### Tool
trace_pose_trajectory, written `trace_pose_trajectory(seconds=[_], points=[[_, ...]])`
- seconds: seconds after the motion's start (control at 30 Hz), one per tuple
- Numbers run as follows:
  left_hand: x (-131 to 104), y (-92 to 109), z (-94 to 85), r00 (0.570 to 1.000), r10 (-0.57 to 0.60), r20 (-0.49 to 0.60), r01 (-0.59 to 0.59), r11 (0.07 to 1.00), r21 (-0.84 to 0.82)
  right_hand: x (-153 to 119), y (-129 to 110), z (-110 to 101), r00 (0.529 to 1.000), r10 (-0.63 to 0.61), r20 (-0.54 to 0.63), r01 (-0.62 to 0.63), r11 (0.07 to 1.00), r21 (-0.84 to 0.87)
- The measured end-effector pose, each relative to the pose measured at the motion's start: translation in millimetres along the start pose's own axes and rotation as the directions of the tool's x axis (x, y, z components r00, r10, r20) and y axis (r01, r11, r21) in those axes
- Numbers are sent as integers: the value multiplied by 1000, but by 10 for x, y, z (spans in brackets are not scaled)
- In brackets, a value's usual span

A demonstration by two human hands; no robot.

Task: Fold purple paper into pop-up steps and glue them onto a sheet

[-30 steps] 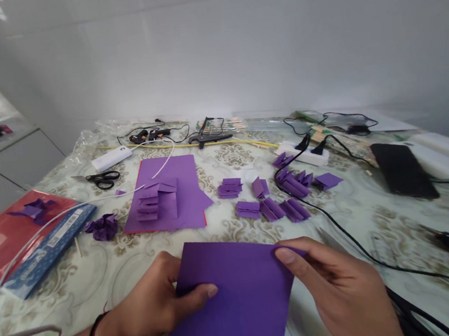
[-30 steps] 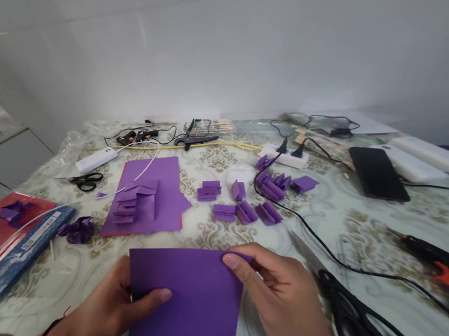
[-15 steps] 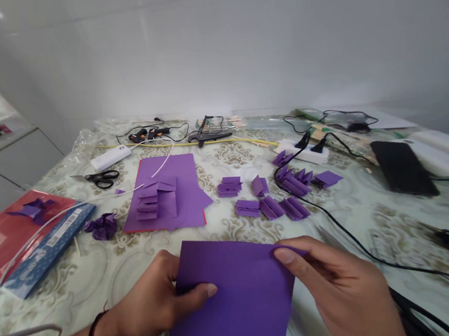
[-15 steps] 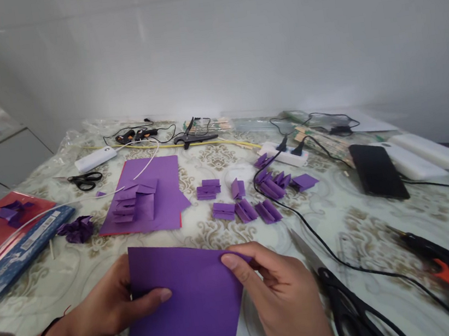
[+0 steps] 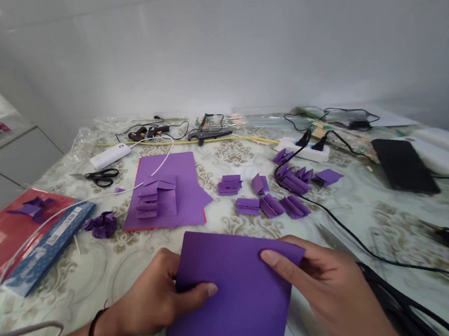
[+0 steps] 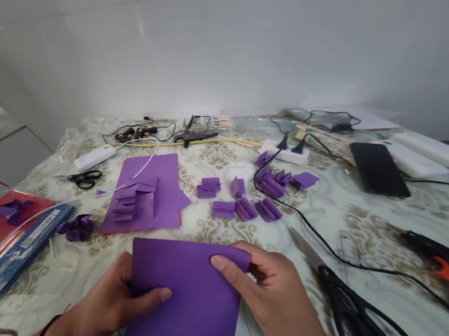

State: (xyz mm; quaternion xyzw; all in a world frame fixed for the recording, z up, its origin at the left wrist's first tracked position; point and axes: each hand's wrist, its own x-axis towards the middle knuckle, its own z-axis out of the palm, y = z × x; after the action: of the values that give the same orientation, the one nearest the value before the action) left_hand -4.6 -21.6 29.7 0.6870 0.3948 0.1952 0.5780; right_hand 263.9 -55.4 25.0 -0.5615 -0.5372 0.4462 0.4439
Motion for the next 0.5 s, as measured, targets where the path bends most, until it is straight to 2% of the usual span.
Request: trace_pose_trajectory(seconds=[0.1, 0.2, 0.5], points=[[12, 23, 1, 999, -38, 36, 41, 997, -65, 0, 11, 4, 1000, 6, 6, -6, 1000, -3], [18, 42, 4, 999, -41, 27, 43, 993, -108, -4, 13, 1, 1000, -3, -1, 3, 1000, -12], [13, 27, 9, 1000, -23, 17, 25, 993, -114, -6, 0, -2, 999, -45, -11, 44, 999, -6]])
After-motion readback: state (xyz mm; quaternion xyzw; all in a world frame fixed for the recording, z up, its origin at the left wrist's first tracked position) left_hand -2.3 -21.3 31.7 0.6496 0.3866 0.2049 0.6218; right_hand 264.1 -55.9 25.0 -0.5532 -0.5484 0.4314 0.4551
